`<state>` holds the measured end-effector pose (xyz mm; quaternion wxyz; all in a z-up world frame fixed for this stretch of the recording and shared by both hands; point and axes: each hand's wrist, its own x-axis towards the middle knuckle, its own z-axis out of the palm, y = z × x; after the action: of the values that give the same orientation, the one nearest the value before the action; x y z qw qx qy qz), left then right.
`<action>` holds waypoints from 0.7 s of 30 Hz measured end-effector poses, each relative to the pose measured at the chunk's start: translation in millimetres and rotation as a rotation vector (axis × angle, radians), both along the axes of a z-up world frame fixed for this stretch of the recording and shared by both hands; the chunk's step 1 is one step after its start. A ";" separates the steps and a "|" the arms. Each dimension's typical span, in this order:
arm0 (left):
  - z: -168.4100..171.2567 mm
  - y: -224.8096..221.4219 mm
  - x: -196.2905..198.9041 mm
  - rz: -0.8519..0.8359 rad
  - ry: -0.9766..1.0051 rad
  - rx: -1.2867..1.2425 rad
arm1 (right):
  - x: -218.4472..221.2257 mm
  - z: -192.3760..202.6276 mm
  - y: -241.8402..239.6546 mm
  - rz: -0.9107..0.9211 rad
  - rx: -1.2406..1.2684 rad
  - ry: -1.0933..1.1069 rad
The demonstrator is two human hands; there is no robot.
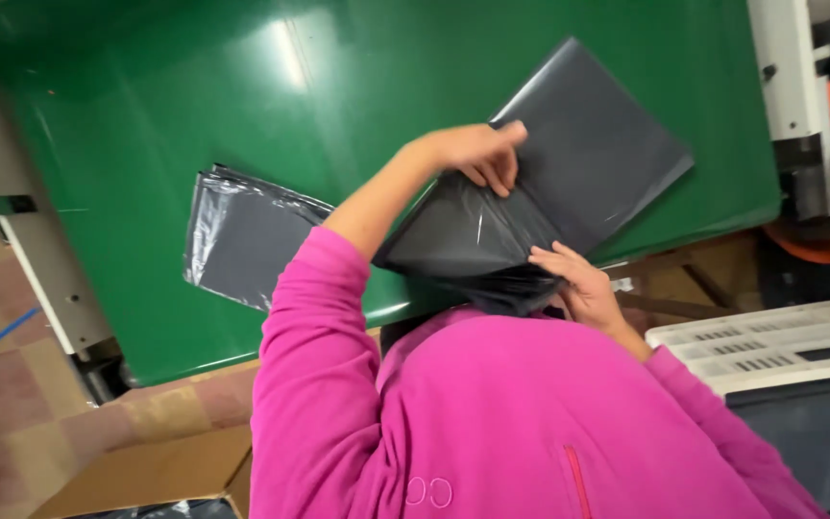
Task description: Folding and stacking black plastic bags on a conveyor belt.
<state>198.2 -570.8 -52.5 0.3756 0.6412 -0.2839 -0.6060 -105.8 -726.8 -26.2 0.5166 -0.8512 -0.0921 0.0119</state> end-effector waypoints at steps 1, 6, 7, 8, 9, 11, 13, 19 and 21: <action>3.1 1.4 13.0 0.015 0.154 0.074 | -10.8 -8.5 -3.2 -0.173 0.388 0.152; -28.4 14.5 38.9 0.211 0.464 0.039 | -69.2 -152.3 -58.0 -0.881 0.928 0.363; -44.7 15.9 36.5 0.295 0.230 0.069 | -49.5 -116.1 -56.0 -0.881 0.968 0.444; -61.3 17.2 35.6 0.375 -0.007 0.107 | -28.5 -81.1 -53.5 -0.880 1.007 0.524; -53.9 11.8 26.0 0.382 -0.008 0.107 | -21.9 -78.8 -58.2 -0.873 1.006 0.526; -40.2 6.5 -0.8 0.407 -0.791 -0.120 | -15.3 -72.1 -62.9 -0.902 0.982 0.665; -35.3 -9.9 -13.9 0.451 -1.011 -0.062 | 14.4 -12.7 -46.3 -0.921 1.017 0.715; 15.8 -38.4 -29.9 0.642 -1.384 0.019 | -38.1 -118.6 -102.6 -0.845 1.086 0.554; 42.6 -16.3 -51.2 0.647 -1.345 0.020 | -35.0 -95.1 -90.5 -0.793 1.108 0.559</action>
<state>147.1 -587.2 -9.9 0.2746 0.9285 -0.2438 0.0551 -140.8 -817.3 -121.3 0.8404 -0.4000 0.3655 -0.0074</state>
